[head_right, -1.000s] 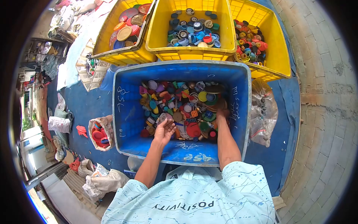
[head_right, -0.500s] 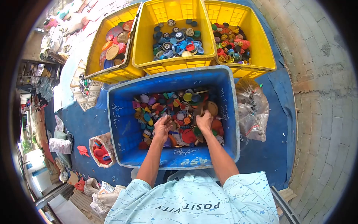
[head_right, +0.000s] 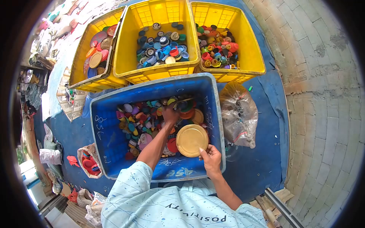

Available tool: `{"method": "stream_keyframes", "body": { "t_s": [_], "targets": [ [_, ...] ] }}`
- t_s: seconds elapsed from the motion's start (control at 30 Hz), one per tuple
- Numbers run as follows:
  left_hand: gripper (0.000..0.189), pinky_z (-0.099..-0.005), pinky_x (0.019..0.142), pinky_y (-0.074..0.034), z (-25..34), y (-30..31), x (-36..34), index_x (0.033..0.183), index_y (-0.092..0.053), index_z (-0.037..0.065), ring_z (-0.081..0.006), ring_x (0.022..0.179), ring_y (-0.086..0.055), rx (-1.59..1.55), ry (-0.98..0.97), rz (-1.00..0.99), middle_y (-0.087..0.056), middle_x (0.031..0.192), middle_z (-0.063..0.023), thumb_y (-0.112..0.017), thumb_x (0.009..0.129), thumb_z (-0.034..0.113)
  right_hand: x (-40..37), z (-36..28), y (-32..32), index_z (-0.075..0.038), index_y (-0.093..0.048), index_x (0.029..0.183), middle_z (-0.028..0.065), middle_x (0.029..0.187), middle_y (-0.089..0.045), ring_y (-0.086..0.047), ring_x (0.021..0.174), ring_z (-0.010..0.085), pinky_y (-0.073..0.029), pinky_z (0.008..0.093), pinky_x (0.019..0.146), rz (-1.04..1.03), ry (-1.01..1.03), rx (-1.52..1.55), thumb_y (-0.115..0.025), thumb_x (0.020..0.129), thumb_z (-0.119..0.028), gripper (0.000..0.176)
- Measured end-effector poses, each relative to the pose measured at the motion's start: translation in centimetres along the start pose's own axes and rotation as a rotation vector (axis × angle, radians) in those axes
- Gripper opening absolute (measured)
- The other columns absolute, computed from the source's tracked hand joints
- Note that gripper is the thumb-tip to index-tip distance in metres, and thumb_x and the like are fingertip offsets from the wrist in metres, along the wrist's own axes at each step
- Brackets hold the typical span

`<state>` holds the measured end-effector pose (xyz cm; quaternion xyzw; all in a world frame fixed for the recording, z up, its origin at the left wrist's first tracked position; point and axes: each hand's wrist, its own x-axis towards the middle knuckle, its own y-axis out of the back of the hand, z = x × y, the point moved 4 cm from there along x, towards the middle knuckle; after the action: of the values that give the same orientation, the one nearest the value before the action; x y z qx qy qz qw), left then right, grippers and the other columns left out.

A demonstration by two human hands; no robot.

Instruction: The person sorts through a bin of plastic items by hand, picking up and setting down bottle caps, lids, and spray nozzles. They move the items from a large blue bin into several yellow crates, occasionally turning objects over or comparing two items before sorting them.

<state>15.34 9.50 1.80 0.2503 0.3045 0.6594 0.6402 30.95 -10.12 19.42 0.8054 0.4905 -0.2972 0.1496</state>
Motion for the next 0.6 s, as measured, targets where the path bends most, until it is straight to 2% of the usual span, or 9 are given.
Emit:
{"method": "stream_keyframes", "body": {
  "t_s": [0.13,0.23,0.37,0.47,0.57,0.6],
  "targets": [
    [0.037,-0.0456,0.084,-0.042,3.4,-0.7,2.0,0.108,-0.068,0.027,-0.0332,0.102,-0.054,0.123,-0.198,-0.012,-0.067,0.105,-0.0078,-0.066,0.072,0.017,-0.4,0.1,0.7,0.002,-0.057,0.100,0.0047,0.080,-0.062,-0.056,0.063,0.0082,-0.047,0.0221,0.058,-0.014,-0.022,0.039,-0.066,0.085,-0.010,0.021],
    [0.030,-0.0450,0.083,-0.041,2.1,-4.1,3.4,0.104,-0.069,0.022,-0.0331,0.100,-0.055,0.272,-0.182,-0.178,-0.068,0.098,-0.0095,-0.062,0.075,0.019,-0.5,0.5,1.5,0.001,-0.057,0.100,0.0052,0.082,-0.062,-0.056,0.063,0.0084,-0.048,0.0222,0.060,-0.037,-0.042,0.036,-0.066,0.086,-0.010,0.020],
    [0.022,-0.0455,0.077,-0.041,0.2,-5.5,2.3,0.096,-0.069,0.015,-0.0332,0.094,-0.055,0.367,-0.277,-0.092,-0.067,0.088,-0.0118,-0.060,0.077,0.019,-0.6,0.5,2.3,0.001,-0.057,0.100,0.0054,0.082,-0.063,-0.057,0.063,0.0084,-0.048,0.0225,0.060,-0.073,-0.037,0.037,-0.066,0.086,-0.010,0.021],
    [0.018,-0.0463,0.068,-0.041,0.4,-3.0,-1.2,0.089,-0.070,0.013,-0.0334,0.087,-0.056,0.346,-0.297,-0.023,-0.065,0.084,-0.0128,-0.060,0.077,0.021,-0.6,0.3,2.7,0.001,-0.057,0.100,0.0054,0.082,-0.063,-0.057,0.063,0.0083,-0.048,0.0226,0.060,-0.114,-0.031,0.048,-0.066,0.086,-0.011,0.021],
    [0.019,-0.0479,0.071,-0.043,-0.1,0.2,-4.2,0.088,-0.071,0.011,-0.0361,0.086,-0.057,0.368,-0.117,-0.078,-0.067,0.081,-0.0138,-0.059,0.077,0.021,-0.4,0.2,2.7,0.001,-0.057,0.100,0.0053,0.081,-0.063,-0.057,0.063,0.0083,-0.048,0.0227,0.059,-0.187,-0.030,0.063,-0.066,0.086,-0.011,0.021],
    [0.021,-0.0474,0.072,-0.044,-0.2,2.0,-5.1,0.090,-0.071,0.010,-0.0367,0.084,-0.058,0.290,-0.013,-0.057,-0.067,0.080,-0.0142,-0.059,0.077,0.022,-0.4,0.1,2.6,0.001,-0.057,0.099,0.0051,0.081,-0.063,-0.057,0.063,0.0083,-0.048,0.0228,0.059,-0.215,-0.032,0.070,-0.066,0.086,-0.011,0.020]
  ]
}}
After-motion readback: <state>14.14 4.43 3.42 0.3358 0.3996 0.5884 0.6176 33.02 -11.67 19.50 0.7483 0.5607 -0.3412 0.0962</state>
